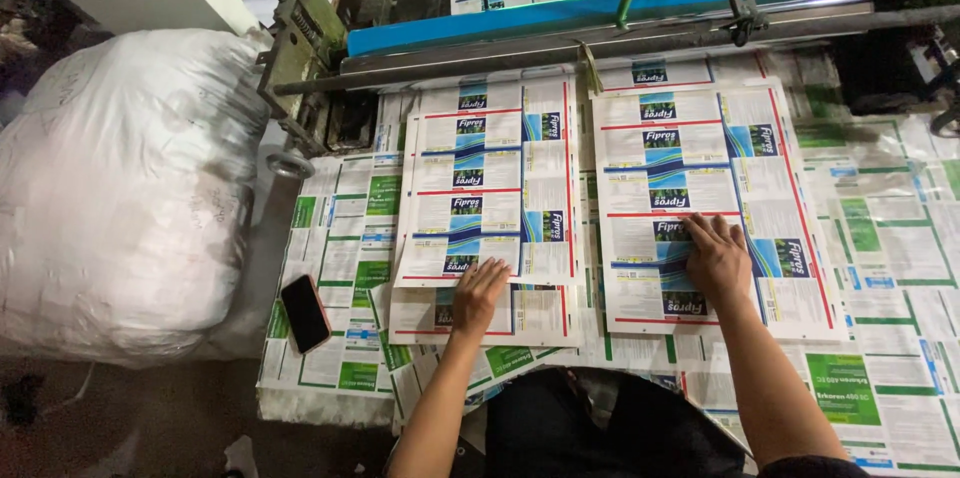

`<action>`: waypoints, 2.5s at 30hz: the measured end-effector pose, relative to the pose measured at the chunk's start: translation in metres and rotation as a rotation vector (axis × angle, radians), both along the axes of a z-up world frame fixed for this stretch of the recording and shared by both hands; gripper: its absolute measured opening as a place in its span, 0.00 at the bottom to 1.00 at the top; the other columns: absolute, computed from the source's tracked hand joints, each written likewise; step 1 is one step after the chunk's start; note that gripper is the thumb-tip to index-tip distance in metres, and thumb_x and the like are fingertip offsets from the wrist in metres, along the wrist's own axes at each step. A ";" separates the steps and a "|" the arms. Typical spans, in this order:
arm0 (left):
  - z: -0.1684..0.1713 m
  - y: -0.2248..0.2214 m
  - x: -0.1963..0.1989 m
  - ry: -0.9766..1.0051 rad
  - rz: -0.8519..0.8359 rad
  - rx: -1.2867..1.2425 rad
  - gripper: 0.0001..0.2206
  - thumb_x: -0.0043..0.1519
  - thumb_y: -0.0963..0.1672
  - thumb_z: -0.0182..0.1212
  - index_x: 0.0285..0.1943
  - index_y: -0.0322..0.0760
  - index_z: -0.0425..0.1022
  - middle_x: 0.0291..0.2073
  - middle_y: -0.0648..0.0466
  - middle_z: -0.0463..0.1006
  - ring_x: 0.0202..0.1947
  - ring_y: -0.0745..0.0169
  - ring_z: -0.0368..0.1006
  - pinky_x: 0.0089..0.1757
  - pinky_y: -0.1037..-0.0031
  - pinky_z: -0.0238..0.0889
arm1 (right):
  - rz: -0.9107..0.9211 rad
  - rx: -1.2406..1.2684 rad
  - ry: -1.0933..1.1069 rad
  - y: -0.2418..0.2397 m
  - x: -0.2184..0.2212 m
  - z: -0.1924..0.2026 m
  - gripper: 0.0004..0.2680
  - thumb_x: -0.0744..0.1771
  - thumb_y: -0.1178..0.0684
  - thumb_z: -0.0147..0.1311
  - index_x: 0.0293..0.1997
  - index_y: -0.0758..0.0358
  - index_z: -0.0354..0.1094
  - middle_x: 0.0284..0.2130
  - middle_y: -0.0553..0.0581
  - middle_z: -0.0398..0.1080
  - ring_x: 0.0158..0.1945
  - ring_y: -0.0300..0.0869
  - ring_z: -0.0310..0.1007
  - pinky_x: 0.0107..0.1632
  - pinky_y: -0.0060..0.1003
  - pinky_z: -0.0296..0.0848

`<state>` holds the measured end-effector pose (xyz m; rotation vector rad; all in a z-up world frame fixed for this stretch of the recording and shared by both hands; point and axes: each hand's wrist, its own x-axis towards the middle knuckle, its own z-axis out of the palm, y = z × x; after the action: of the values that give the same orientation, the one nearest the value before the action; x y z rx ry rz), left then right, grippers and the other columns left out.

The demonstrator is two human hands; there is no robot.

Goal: Feeding and aligning stacks of printed label sheets into an industrial printing or processing machine.

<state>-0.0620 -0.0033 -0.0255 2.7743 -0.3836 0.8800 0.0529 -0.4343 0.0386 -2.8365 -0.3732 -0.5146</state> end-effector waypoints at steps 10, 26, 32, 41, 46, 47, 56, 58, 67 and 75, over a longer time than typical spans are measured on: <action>0.015 0.005 0.062 0.040 -0.002 -0.071 0.13 0.66 0.37 0.58 0.55 0.44 0.81 0.56 0.52 0.82 0.59 0.52 0.77 0.59 0.52 0.67 | -0.053 -0.074 0.030 0.000 0.004 -0.005 0.17 0.69 0.54 0.45 0.67 0.46 0.67 0.68 0.46 0.65 0.75 0.48 0.59 0.77 0.50 0.52; 0.040 -0.011 -0.047 0.482 0.125 -0.052 0.22 0.61 0.49 0.61 0.65 0.43 0.72 0.69 0.47 0.65 0.71 0.43 0.57 0.65 0.42 0.44 | 0.133 -0.073 0.212 -0.032 -0.094 0.005 0.17 0.66 0.46 0.58 0.60 0.54 0.66 0.68 0.57 0.61 0.71 0.58 0.57 0.69 0.55 0.58; 0.028 0.002 -0.083 0.856 0.047 -0.082 0.31 0.61 0.53 0.64 0.73 0.44 0.66 0.76 0.44 0.53 0.75 0.37 0.43 0.65 0.32 0.30 | 0.208 0.040 0.316 -0.037 -0.118 0.037 0.27 0.61 0.41 0.66 0.66 0.54 0.64 0.70 0.56 0.59 0.70 0.57 0.54 0.69 0.56 0.53; 0.025 -0.004 -0.087 0.743 0.054 -0.100 0.28 0.60 0.53 0.65 0.70 0.45 0.72 0.74 0.46 0.59 0.74 0.39 0.47 0.66 0.33 0.32 | 0.294 -0.005 0.307 -0.042 -0.091 0.030 0.16 0.61 0.39 0.65 0.52 0.41 0.77 0.64 0.60 0.68 0.67 0.63 0.63 0.63 0.56 0.59; 0.034 -0.020 -0.103 0.302 0.116 -0.096 0.11 0.62 0.47 0.60 0.50 0.45 0.83 0.62 0.51 0.75 0.66 0.46 0.66 0.63 0.42 0.53 | 0.192 -0.116 0.188 -0.054 -0.075 0.020 0.05 0.69 0.57 0.49 0.45 0.52 0.71 0.41 0.56 0.76 0.48 0.51 0.79 0.58 0.52 0.73; 0.029 -0.020 -0.107 0.335 0.146 -0.096 0.11 0.62 0.47 0.60 0.50 0.45 0.83 0.62 0.51 0.75 0.66 0.46 0.66 0.63 0.42 0.53 | 0.222 -0.113 0.220 -0.046 -0.091 0.043 0.05 0.69 0.57 0.49 0.45 0.52 0.71 0.41 0.56 0.76 0.48 0.51 0.79 0.58 0.52 0.73; 0.034 -0.030 -0.107 0.169 0.072 -0.299 0.12 0.68 0.48 0.57 0.50 0.40 0.82 0.63 0.50 0.76 0.69 0.43 0.65 0.66 0.41 0.48 | 0.125 -0.101 -0.006 -0.019 -0.140 0.027 0.14 0.64 0.61 0.48 0.51 0.49 0.73 0.55 0.49 0.75 0.59 0.52 0.73 0.61 0.61 0.67; 0.036 -0.030 -0.106 0.185 0.068 -0.334 0.12 0.67 0.49 0.58 0.51 0.40 0.82 0.64 0.50 0.75 0.69 0.44 0.64 0.67 0.42 0.47 | 0.078 -0.072 0.016 -0.023 -0.138 -0.001 0.17 0.65 0.61 0.46 0.58 0.45 0.72 0.59 0.47 0.73 0.62 0.53 0.71 0.64 0.61 0.65; 0.041 -0.031 -0.107 0.193 0.069 -0.336 0.11 0.65 0.48 0.61 0.50 0.41 0.82 0.64 0.50 0.75 0.69 0.44 0.64 0.67 0.43 0.47 | 0.031 -0.046 0.057 -0.020 -0.089 -0.011 0.18 0.67 0.58 0.45 0.63 0.43 0.70 0.64 0.46 0.68 0.69 0.54 0.66 0.69 0.58 0.61; 0.042 -0.030 -0.105 0.215 0.088 -0.326 0.15 0.66 0.51 0.57 0.51 0.41 0.82 0.64 0.50 0.75 0.69 0.45 0.64 0.67 0.45 0.46 | 0.024 -0.100 0.058 -0.004 -0.031 -0.005 0.18 0.67 0.56 0.46 0.64 0.43 0.68 0.66 0.45 0.66 0.70 0.52 0.63 0.70 0.59 0.60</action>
<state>-0.1671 -0.0328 0.0162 2.5602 -0.0735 0.5911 0.0217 -0.4382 0.0337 -2.9320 -0.4326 -0.4198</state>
